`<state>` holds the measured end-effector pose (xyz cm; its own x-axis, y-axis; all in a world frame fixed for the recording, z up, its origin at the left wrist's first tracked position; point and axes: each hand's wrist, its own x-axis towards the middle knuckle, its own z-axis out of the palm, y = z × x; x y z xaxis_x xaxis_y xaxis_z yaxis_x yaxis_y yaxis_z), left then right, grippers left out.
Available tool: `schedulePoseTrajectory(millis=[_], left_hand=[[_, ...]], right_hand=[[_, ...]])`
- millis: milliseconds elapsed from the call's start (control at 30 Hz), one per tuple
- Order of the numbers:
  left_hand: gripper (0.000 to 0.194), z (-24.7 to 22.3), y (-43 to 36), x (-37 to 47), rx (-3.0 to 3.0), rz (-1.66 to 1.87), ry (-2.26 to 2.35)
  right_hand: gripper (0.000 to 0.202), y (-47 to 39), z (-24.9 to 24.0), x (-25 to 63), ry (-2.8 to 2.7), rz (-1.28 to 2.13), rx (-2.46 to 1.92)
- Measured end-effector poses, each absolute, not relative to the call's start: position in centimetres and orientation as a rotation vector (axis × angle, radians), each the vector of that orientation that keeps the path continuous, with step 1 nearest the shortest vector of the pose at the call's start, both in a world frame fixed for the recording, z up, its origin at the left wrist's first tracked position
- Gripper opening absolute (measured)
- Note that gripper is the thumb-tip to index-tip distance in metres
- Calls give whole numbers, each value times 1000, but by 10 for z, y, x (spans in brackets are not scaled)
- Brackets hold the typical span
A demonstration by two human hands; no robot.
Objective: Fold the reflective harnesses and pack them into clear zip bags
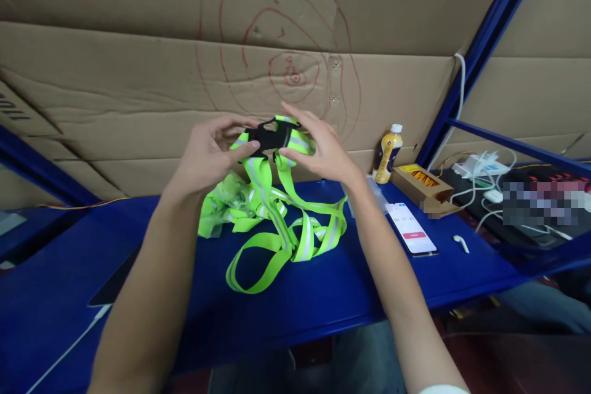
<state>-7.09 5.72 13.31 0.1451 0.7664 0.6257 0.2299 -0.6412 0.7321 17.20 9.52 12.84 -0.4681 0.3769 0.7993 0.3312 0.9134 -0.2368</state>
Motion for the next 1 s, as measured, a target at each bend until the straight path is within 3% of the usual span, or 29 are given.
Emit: schedulePoseTrajectory(millis=[167, 300, 533, 733, 900, 1000], left_hand=[[26, 133, 54, -62, 2224, 1506, 906], [44, 128, 59, -57, 2029, 1633, 868], [55, 128, 60, -55, 1817, 1439, 832], [46, 133, 58, -54, 1530, 1452, 831], [58, 128, 64, -62, 1612, 1528, 834], [61, 124, 65, -64, 1750, 1540, 781]], right_hand=[[48, 97, 132, 185, -2171, 229, -621], [49, 90, 138, 190, -2133, 202, -621], [28, 82, 139, 184, -2049, -33, -543], [39, 86, 136, 172, -2202, -54, -474], [60, 91, 134, 178, -2185, 185, -449], [56, 95, 133, 187, -2191, 225, -542]])
